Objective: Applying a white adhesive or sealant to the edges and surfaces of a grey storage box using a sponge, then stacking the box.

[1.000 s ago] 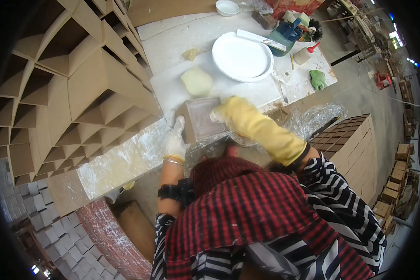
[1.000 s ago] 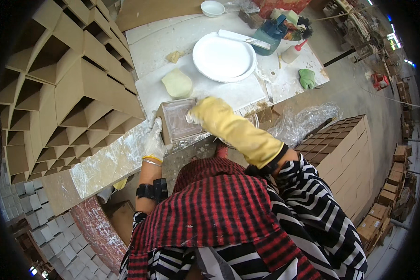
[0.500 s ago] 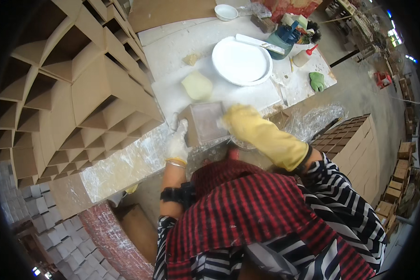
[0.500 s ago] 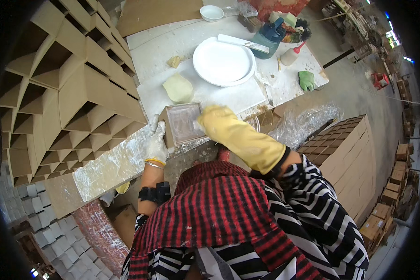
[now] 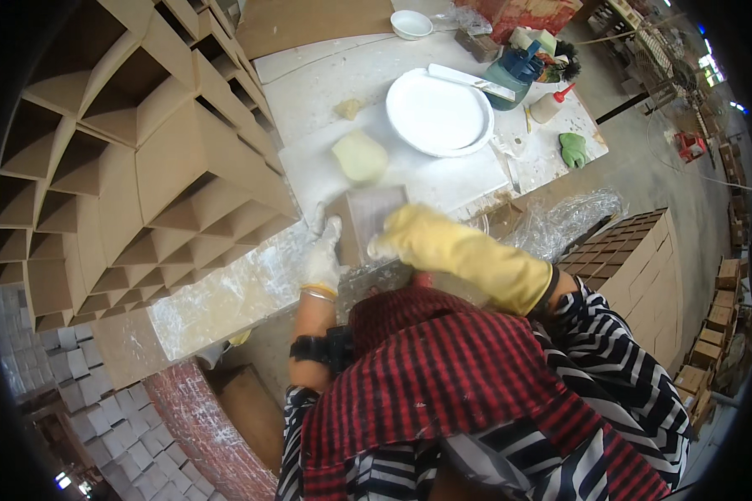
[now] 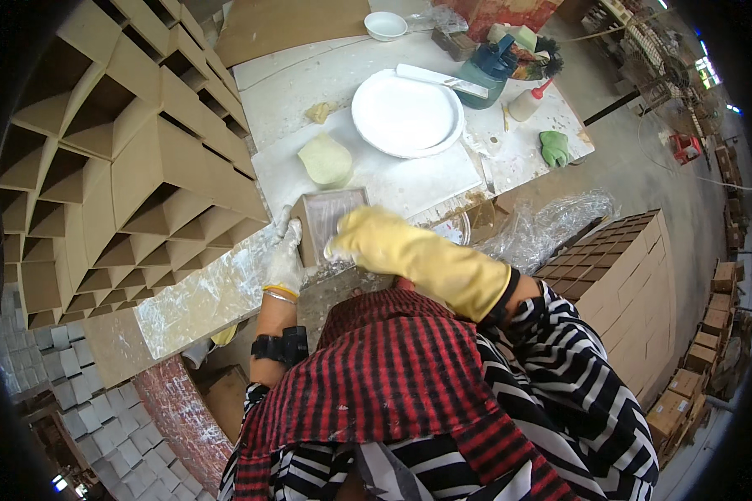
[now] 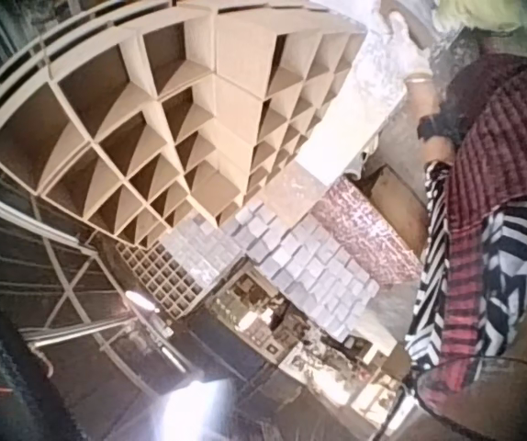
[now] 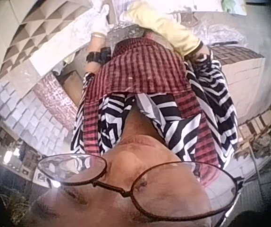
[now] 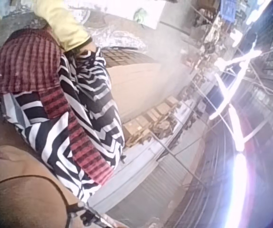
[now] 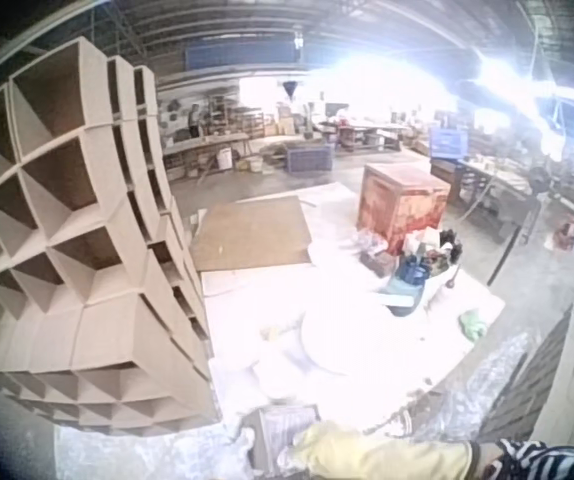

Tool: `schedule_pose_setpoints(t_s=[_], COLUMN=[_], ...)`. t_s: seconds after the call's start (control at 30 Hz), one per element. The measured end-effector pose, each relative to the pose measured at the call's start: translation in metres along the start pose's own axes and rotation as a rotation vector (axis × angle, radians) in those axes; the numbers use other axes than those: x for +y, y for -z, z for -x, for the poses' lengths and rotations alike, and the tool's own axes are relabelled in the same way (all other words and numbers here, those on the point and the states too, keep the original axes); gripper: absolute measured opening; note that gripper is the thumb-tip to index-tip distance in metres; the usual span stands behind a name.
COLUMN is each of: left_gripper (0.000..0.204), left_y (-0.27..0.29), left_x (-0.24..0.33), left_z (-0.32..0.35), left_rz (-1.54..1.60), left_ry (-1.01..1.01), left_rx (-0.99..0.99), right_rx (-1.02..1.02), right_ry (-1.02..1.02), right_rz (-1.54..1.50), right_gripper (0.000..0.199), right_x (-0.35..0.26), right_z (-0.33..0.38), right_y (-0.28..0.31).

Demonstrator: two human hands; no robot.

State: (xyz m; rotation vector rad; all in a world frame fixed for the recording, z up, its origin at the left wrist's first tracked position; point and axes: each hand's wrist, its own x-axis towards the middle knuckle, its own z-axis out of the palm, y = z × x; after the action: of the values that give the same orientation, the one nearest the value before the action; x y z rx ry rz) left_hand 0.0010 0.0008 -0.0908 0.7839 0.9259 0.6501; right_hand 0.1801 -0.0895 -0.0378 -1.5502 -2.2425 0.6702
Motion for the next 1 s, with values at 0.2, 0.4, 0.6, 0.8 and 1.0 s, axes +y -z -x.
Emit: schedule_pose_setpoints(t_s=[0.2,0.4,0.6,0.8,1.0], left_gripper=[0.047,0.055,0.052,0.062,0.062], left_y=[0.023,0.007,0.000,-0.039,-0.040], left_x=[-0.024,-0.005,0.010,0.043,-0.011], left_z=[-0.021,0.000,0.006,0.026,0.031], left_rz=[-0.010,0.020,-0.124,-1.484,-1.854], left_ry=[-0.020,-0.024,-0.174,-0.809,-0.906], left_rx=[-0.040,-0.040,-0.022,-0.267,-0.526], right_rx=[0.263,0.000,0.407,0.483,0.447], right_ry=[-0.436,0.012,-0.723,-0.824,-0.505], right_rz=[-0.647,-0.133,-0.712,-0.687,-0.585], right_gripper=[0.021,0.037,0.023,0.023,0.021], right_x=[0.027,0.007,0.027,0.039,0.046], right_z=[-0.039,-0.002,0.035,0.058,0.030], right_y=[-0.014,0.002,0.035,0.042,0.047])
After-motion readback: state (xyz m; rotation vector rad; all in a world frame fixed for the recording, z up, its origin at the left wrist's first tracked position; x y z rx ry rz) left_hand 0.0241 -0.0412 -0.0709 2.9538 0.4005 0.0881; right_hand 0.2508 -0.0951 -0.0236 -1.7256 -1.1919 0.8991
